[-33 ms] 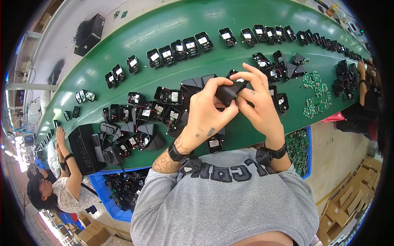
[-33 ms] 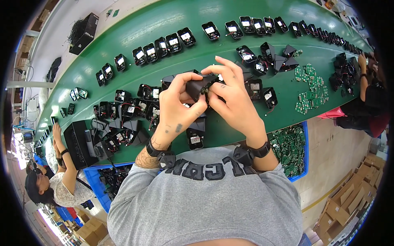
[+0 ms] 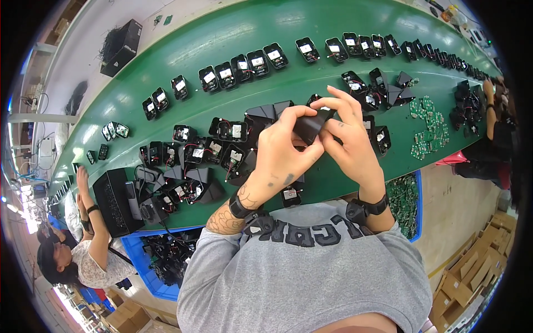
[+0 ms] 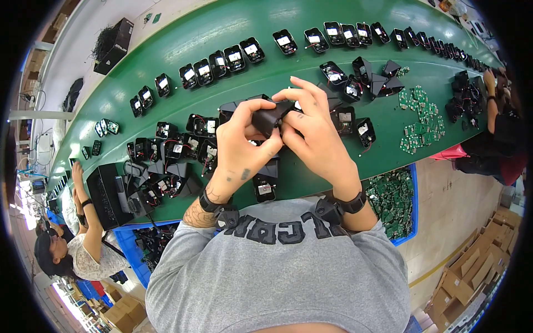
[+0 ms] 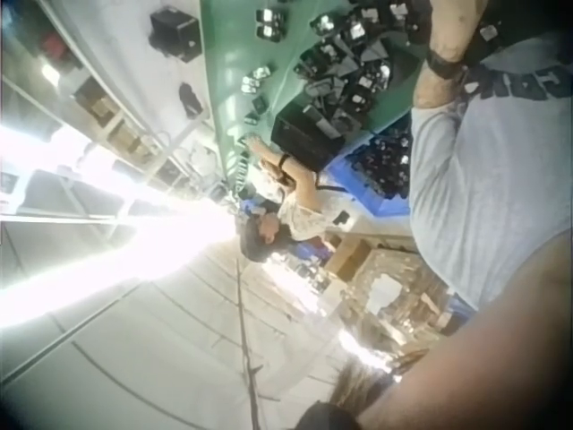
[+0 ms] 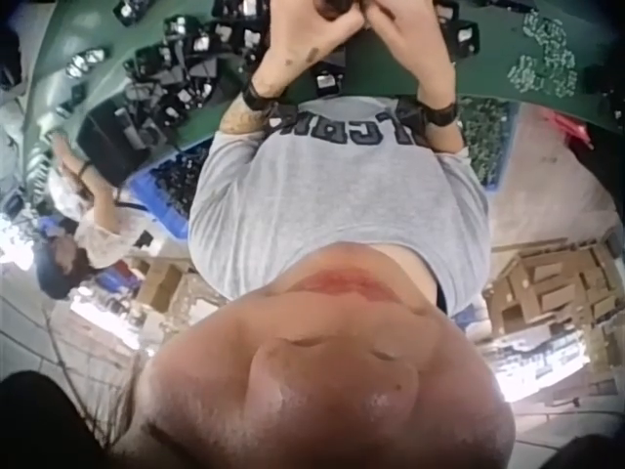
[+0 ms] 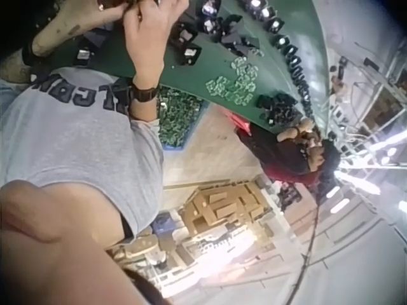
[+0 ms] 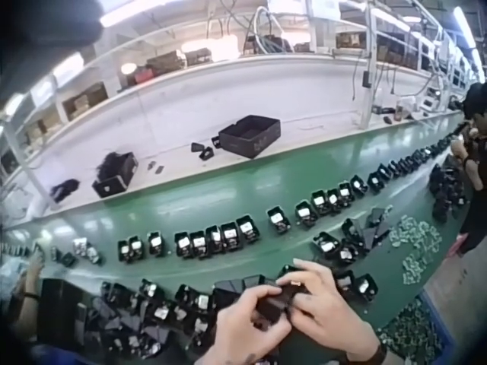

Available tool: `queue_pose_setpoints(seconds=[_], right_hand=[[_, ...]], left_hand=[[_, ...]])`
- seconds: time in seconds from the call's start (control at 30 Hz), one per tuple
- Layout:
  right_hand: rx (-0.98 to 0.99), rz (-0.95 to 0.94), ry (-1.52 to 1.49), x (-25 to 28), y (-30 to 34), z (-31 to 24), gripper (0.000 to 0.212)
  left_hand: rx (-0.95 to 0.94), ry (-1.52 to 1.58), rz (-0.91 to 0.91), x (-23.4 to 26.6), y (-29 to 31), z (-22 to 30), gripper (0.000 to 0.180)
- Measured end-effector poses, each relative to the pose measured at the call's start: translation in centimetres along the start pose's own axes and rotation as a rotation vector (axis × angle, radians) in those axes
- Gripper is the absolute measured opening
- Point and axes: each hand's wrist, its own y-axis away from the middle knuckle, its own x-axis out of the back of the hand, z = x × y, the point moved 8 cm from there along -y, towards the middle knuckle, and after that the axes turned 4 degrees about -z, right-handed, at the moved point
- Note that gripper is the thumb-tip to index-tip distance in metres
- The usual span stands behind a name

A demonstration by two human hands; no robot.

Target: Assembling electronic circuit boards into plastic housings on a production line.

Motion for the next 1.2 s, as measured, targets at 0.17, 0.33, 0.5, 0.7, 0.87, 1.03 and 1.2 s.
queue_pose_setpoints(seconds=[0.17,0.33,0.5,0.7,0.87,1.03,1.2], right_hand=[[-0.062,-0.018,0.123,0.0,0.2,0.7,0.003],[-0.088,0.029,0.085,-1.1,0.1,3.7,0.008],[-0.148,0.194,0.123,-0.5,0.9,3.7,0.012],[0.158,0.221,0.068,1.6,0.5,-0.1,0.018],[0.431,-0.013,0.151,2.5,1.0,-1.7,0.029],[0.5,-0.013,0.196,2.2,0.8,-1.6,0.027],[0.527,-0.016,0.268,1.8,1.1,-1.1,0.025]], left_hand=[[-0.207,-0.324,0.081,-0.8,0.3,0.4,0.041],[-0.388,-0.479,0.15,-1.3,0.2,-0.5,0.047],[-0.178,-0.216,0.109,-1.0,-0.8,-2.4,0.042],[0.297,0.539,-0.093,0.2,-1.5,-5.2,0.027],[0.446,0.552,-0.294,0.3,-1.5,-6.1,0.03],[0.494,0.47,-0.363,-0.3,-1.9,-5.3,0.03],[0.528,0.455,-0.412,-1.1,-1.9,-5.3,0.032]])
